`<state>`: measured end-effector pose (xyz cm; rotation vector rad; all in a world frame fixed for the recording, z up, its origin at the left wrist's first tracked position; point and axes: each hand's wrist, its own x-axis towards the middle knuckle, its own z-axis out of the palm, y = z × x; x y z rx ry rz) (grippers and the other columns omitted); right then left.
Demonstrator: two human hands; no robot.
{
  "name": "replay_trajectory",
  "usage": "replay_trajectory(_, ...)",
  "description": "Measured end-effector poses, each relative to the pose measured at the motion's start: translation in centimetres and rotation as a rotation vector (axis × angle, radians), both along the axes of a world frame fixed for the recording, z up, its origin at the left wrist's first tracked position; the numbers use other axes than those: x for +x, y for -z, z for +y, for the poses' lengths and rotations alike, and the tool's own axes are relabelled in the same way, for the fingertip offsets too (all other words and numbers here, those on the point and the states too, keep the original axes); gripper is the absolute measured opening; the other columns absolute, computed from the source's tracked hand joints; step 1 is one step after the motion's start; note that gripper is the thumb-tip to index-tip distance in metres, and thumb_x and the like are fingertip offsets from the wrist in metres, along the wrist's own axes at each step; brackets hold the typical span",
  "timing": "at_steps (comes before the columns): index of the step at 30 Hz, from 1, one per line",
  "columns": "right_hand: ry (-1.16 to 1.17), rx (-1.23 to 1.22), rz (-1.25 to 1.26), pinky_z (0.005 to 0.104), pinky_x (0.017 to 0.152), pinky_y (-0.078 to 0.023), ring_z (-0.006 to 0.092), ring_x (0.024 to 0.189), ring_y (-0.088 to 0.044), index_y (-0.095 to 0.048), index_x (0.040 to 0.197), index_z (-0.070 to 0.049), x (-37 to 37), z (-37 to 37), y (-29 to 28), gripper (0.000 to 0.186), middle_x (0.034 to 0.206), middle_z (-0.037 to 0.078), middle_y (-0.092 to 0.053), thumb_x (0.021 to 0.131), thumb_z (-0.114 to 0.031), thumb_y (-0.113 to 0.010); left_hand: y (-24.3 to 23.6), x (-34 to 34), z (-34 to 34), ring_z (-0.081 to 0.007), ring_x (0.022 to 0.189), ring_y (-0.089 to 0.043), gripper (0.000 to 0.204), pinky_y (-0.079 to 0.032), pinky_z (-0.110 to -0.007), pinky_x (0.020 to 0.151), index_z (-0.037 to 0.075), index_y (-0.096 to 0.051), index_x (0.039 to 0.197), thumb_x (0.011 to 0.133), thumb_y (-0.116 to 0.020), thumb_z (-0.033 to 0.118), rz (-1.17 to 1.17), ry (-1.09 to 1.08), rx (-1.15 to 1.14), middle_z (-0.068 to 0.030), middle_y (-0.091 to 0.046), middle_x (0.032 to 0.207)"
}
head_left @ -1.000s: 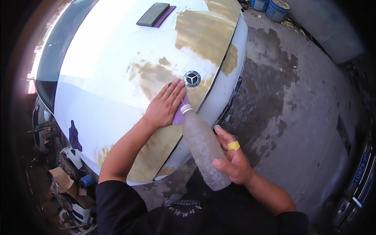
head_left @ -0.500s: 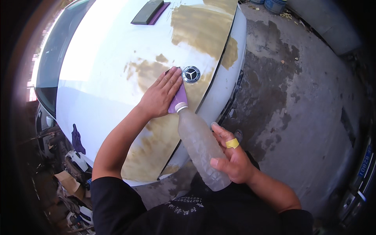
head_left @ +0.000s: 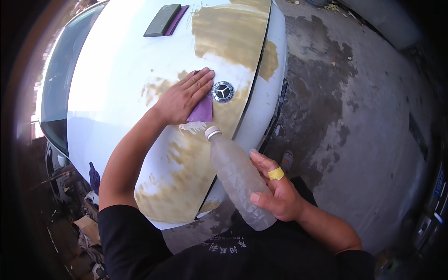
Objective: The person sands the hood of a white car using a sanding block and water. They pour water from a plastic bottle onto the hood and rub the surface with the sanding block in circular and back-and-forth motions. The person switches between different sanding blocks during the process.
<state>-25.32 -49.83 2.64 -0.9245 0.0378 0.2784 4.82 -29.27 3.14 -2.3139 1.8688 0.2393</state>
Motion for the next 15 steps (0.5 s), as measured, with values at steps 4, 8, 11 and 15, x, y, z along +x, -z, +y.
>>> replay_trajectory(4,0.030,-0.003,0.014,0.0393,0.116,-0.026,0.0257,0.142,-0.034,-0.010,0.155,0.002,0.0,0.1,0.1,0.085,0.153,0.020,-0.031,0.092,-0.013,-0.064,0.3,-1.3,1.3,-0.0336,0.150,-0.022,0.069,-0.019,-0.046,0.123,-0.002,-0.036,0.148,0.087,-0.053,0.025,0.066,0.066,0.082,-0.0193,-0.028,0.159)
replay_trajectory(8,0.038,0.021,-0.009,0.0391,0.116,-0.026,0.0255,0.142,-0.034,-0.010,0.155,0.002,0.6,0.4,0.1,0.084,0.153,0.020,-0.031,0.092,-0.013,-0.064,-0.4,1.2,0.5,-0.0341,0.149,-0.026,0.068,-0.022,-0.047,0.122,-0.003,-0.039,0.146,0.088,-0.054,0.030,0.104,0.142,0.035,-0.0201,-0.032,0.157)
replay_trajectory(11,0.042,0.017,0.000,0.0389,0.117,-0.025,0.0253,0.142,-0.033,-0.011,0.155,0.003,1.0,0.4,0.1,0.084,0.153,0.020,-0.031,0.092,-0.013,-0.063,-0.3,1.6,0.1,-0.0340,0.148,-0.027,0.068,-0.022,-0.047,0.122,-0.004,-0.039,0.145,0.089,-0.054,0.031,0.127,0.154,0.020,-0.0197,-0.033,0.157)
replay_trajectory(15,0.043,0.034,0.030,0.0385,0.117,-0.025,0.0248,0.143,-0.032,-0.011,0.155,0.003,1.1,0.6,0.2,0.083,0.154,0.019,-0.030,0.092,-0.012,-0.063,0.6,-0.4,1.9,-0.0338,0.149,-0.027,0.067,-0.021,-0.047,0.122,-0.004,-0.037,0.147,0.090,-0.052,0.029,0.031,0.148,0.065,-0.0208,-0.032,0.157)
